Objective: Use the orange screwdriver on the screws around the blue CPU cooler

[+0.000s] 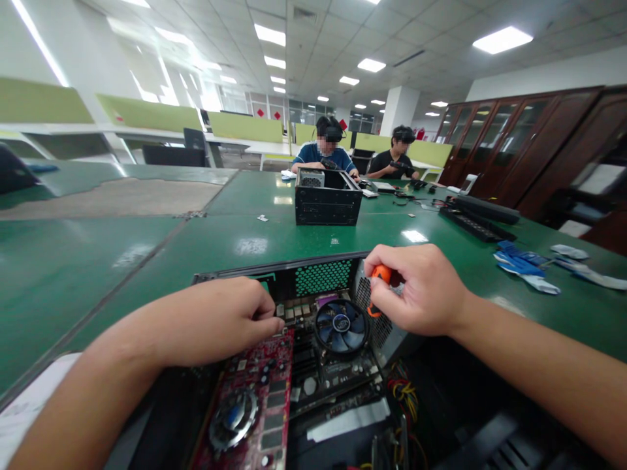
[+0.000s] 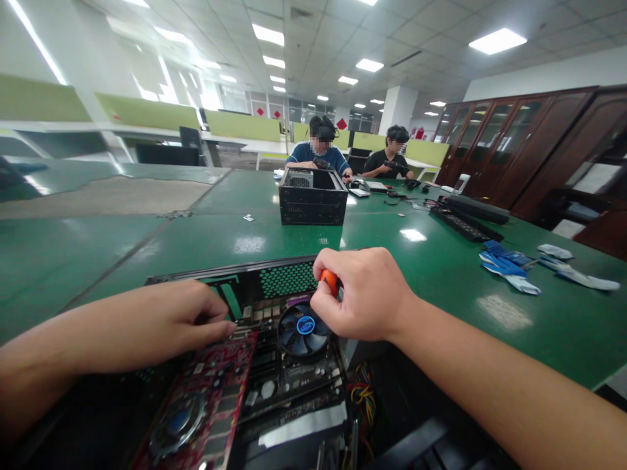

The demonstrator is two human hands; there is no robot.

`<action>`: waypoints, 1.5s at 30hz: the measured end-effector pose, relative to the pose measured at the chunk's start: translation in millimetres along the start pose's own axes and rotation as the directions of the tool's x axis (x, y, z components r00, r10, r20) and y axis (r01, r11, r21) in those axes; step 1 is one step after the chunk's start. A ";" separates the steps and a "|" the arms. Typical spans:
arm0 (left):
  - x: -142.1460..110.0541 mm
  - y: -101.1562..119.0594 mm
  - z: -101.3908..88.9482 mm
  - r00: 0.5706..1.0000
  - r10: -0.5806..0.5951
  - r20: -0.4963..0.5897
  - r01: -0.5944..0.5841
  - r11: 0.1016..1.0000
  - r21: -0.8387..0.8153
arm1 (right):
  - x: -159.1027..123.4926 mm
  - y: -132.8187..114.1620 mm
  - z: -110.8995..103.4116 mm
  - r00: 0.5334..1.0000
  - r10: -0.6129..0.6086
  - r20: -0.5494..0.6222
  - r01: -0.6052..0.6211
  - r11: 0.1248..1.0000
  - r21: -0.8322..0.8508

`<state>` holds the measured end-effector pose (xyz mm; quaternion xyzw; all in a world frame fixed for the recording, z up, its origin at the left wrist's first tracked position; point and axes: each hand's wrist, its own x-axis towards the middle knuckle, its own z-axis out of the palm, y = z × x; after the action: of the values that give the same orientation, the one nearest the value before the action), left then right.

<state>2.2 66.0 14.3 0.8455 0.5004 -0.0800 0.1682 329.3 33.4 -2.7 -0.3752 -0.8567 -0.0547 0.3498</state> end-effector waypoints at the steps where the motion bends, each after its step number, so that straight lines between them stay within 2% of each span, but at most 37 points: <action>1: 0.2 0.2 0.1 1.000 -0.003 0.000 0.003 1.000 -0.005 | -0.1 -0.1 0.5 1.000 -0.001 0.004 0.001 1.000 -0.012; 7: 0.3 -3.9 2.6 1.000 0.015 -0.026 -0.016 0.999 -0.045 | -0.7 0.5 1.7 0.999 -0.009 0.047 0.012 0.999 -0.048; 18: -0.8 -0.4 0.3 1.000 -0.004 -0.001 0.004 1.000 -0.009 | -0.8 -1.0 2.5 0.997 -0.069 0.019 0.069 0.997 -0.030; 27: -0.1 -3.4 1.3 1.000 0.004 -0.011 -0.004 1.000 -0.001 | -1.6 0.3 3.8 0.997 -0.064 0.033 0.065 0.997 -0.043; 34: 2.2 -6.9 3.7 1.000 0.012 -0.023 -0.013 0.999 -0.042 | -0.7 2.7 2.0 0.975 -0.215 0.064 0.208 0.973 0.105; 40: 2.1 -6.0 2.7 1.000 -0.003 -0.018 0.004 1.000 0.009 | -1.6 8.9 1.4 0.981 -0.156 0.114 0.128 0.968 0.217; 45: 2.3 -4.6 2.4 1.000 0.000 -0.012 0.000 1.000 0.008 | -1.0 10.3 3.8 0.980 -0.191 0.064 0.174 0.963 0.207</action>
<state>-0.7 69.0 10.4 0.8467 0.5010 -0.0768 0.1617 334.6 41.5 -8.0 -0.2595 -0.9026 0.0155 0.3432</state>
